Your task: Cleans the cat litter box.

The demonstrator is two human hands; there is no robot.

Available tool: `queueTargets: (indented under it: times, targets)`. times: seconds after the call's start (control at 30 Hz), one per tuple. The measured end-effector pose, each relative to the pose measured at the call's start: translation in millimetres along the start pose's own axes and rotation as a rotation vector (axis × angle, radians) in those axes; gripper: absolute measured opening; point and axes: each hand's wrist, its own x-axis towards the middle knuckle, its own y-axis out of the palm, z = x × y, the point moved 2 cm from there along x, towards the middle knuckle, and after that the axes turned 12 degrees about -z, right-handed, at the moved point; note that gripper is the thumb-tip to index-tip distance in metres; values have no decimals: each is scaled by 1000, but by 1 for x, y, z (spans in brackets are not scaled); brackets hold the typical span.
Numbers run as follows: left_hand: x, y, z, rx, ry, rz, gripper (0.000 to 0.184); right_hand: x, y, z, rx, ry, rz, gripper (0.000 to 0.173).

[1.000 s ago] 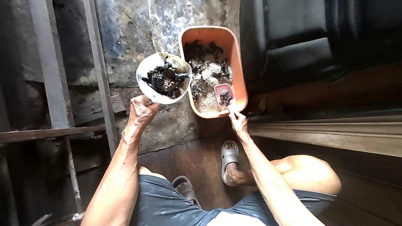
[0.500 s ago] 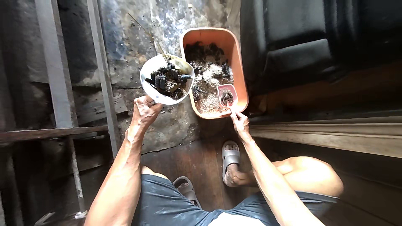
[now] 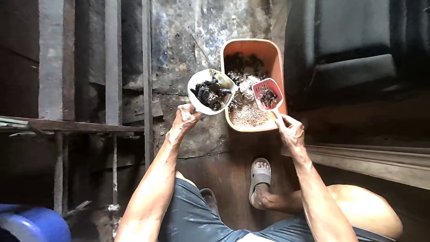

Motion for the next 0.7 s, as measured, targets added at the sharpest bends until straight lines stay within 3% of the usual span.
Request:
queueTargets:
  times: [0.17, 0.3, 0.43, 0.7]
  targets:
    - [2, 16, 6, -5, 27, 56, 16, 24, -48, 79, -131, -417, 44, 25]
    - [3, 26, -3, 3, 32, 116, 19, 33, -50, 133, -211, -666, 57, 19]
    - [5, 34, -7, -48, 23, 136, 22, 26, -34, 155, -231, -723, -1, 20]
    - [7, 30, -12, -86, 26, 85, 22, 12, -28, 143, -137, -593, -116, 25]
